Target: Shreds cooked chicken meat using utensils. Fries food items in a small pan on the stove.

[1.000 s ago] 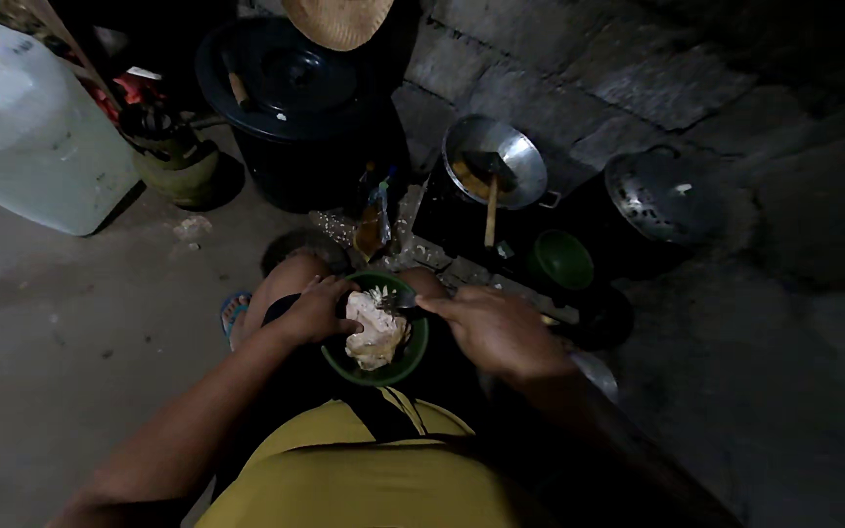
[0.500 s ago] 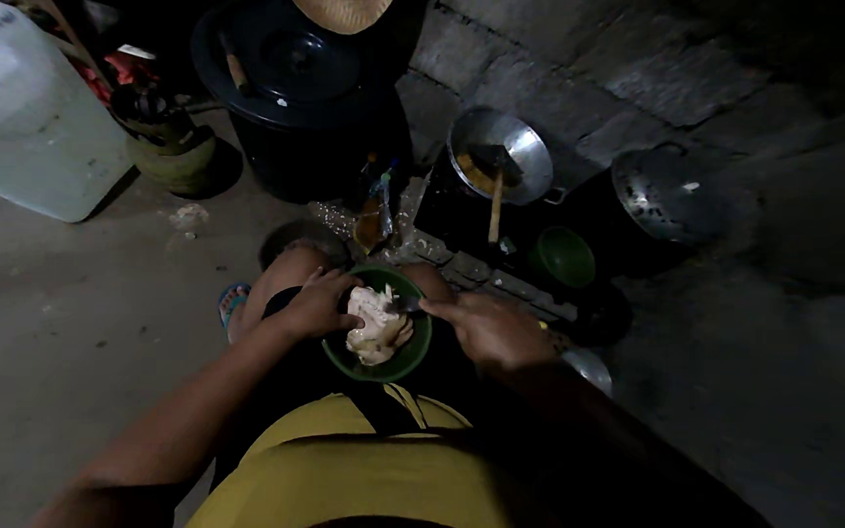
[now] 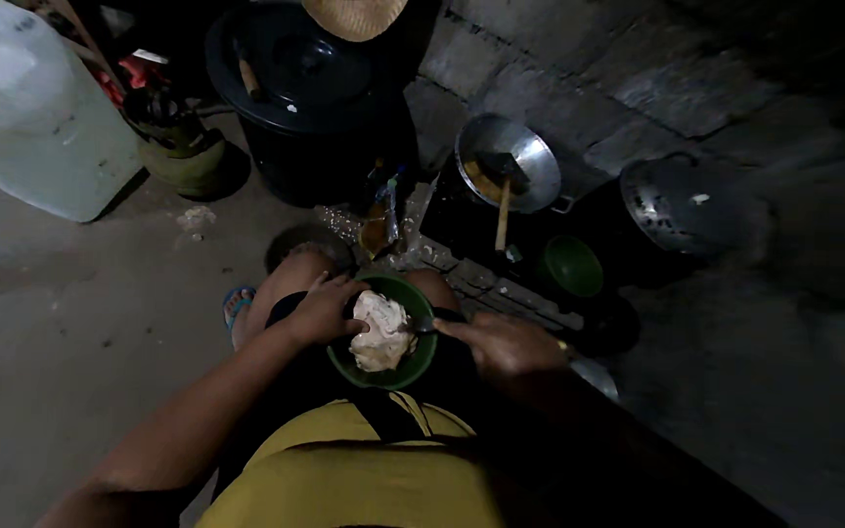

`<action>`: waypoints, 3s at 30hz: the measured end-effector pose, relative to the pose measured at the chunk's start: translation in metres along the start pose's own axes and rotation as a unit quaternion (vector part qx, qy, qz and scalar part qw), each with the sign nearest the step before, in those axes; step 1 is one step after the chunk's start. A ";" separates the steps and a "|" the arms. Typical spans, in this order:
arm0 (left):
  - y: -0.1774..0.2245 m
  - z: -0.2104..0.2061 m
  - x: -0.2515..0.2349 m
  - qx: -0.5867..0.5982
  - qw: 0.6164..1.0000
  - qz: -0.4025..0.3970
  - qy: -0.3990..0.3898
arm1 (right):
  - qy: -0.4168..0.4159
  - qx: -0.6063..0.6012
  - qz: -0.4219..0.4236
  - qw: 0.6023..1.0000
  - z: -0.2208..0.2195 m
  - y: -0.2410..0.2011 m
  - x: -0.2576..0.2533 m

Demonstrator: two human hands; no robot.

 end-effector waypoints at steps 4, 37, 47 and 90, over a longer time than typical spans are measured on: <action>0.004 -0.002 -0.001 -0.005 1.000 0.008 -0.003 | -0.027 -0.020 -0.024 0.999 0.003 -0.012 -0.040; 0.004 0.004 -0.021 0.043 0.998 0.039 -0.031 | -0.055 -0.047 -0.020 0.997 -0.021 -0.010 -0.007; -0.004 0.000 -0.021 0.031 0.998 0.050 -0.024 | 0.045 -0.061 -0.023 0.997 -0.060 -0.013 -0.006; -0.001 0.005 -0.025 0.029 0.999 0.030 -0.029 | 0.114 -0.098 0.019 0.988 -0.041 -0.006 -0.004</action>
Point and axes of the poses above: each hand's wrist, its own x-axis away from the middle knuckle, its own z-axis out of the back of the hand, y = z × x, the point moved 9 cm from there along -x, towards the middle knuckle, and after that the axes turned 11 degrees about -y, right-handed, at the moved point
